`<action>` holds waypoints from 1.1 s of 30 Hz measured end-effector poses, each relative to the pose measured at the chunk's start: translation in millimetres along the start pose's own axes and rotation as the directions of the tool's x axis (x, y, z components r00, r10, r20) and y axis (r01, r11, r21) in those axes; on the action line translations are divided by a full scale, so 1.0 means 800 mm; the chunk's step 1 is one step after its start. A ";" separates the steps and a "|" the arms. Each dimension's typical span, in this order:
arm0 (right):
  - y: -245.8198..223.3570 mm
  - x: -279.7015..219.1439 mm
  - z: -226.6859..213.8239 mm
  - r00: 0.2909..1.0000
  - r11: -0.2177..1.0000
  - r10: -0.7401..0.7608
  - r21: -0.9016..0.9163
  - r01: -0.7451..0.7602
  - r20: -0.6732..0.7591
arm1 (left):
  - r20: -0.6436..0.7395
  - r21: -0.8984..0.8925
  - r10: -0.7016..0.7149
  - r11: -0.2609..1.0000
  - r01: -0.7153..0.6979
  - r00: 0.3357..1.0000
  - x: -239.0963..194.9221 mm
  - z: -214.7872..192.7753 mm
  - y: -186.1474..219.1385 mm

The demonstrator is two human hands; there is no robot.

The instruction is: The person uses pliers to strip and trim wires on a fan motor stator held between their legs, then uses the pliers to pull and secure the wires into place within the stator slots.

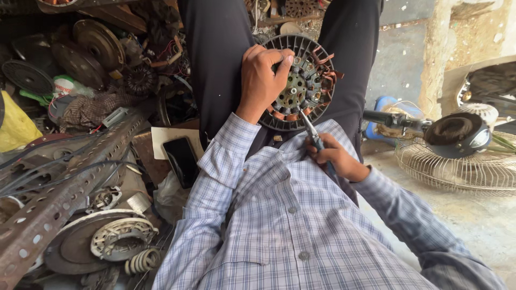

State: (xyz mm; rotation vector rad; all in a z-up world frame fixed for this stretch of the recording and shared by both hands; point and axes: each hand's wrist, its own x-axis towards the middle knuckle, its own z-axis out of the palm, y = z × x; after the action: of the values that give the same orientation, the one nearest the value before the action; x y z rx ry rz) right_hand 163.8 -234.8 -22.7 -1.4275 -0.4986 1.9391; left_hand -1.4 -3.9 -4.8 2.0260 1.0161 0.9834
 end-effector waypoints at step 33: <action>-0.083 -0.024 -0.010 0.974 0.975 -0.144 -0.143 0.169 0.173 | -0.087 0.016 -0.107 0.994 0.109 0.990 0.003 0.001 0.005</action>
State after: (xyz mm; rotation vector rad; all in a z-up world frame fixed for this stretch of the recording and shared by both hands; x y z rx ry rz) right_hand 194.1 -202.0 31.1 -1.2881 -0.8313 1.9312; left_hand 1.7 -4.0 -1.2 1.9376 1.1738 1.0137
